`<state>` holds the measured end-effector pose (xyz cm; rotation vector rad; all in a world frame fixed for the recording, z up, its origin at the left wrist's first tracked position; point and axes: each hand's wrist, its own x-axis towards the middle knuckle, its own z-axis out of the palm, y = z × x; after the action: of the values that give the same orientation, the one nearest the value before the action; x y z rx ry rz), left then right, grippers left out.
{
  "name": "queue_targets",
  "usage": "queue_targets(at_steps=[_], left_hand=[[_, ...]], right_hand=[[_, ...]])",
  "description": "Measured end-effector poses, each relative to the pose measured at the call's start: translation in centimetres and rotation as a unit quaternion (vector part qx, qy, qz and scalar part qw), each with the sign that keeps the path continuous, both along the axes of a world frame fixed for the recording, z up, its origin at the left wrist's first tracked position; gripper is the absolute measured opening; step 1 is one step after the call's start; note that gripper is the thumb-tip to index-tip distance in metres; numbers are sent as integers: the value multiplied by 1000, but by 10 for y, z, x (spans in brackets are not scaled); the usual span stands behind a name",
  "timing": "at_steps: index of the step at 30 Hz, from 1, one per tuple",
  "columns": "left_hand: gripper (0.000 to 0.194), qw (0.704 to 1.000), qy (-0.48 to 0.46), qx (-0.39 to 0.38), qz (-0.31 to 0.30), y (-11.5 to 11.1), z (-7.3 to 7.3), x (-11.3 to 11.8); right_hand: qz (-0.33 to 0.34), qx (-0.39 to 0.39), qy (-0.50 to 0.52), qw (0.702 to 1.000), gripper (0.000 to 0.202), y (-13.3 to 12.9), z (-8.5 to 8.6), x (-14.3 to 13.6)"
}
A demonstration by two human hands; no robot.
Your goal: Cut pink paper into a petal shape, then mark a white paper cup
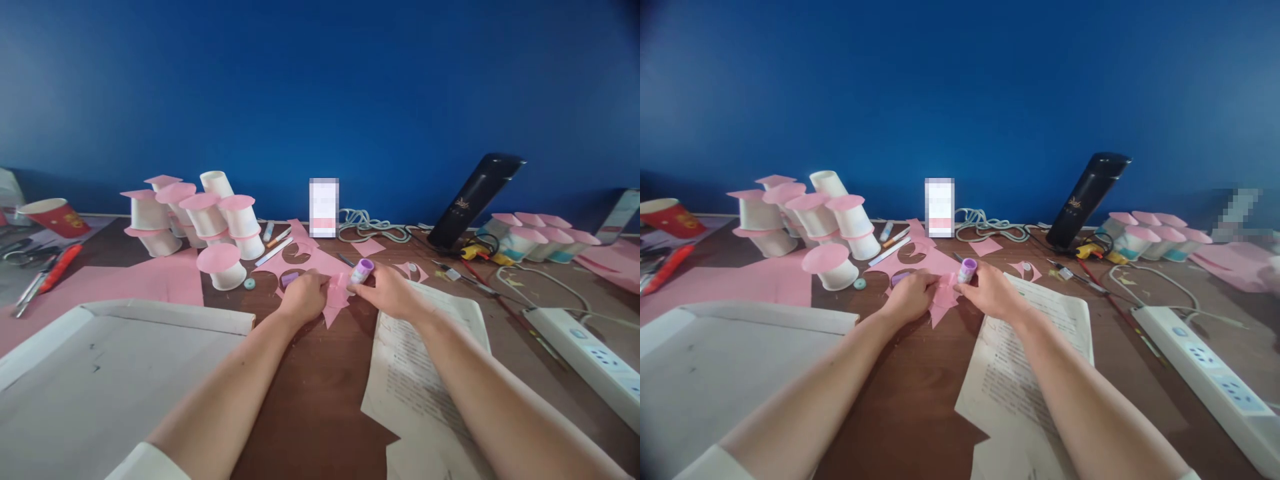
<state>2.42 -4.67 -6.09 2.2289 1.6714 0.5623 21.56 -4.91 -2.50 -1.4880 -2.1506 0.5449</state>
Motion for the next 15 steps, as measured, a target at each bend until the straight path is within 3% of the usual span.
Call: queue_targets(at_steps=[5,11,15], left_hand=[[32,1000,-5,2,0,0,-1,0],[33,1000,17,-13,6,0,2,1],[32,1000,3,-7,-1,0,1,1]], right_hand=[[-5,7,39,999,15,1,-6,-8],[1,26,0,1000,14,3,-21,-21],[2,30,-53,998,19,2,-20,-23]])
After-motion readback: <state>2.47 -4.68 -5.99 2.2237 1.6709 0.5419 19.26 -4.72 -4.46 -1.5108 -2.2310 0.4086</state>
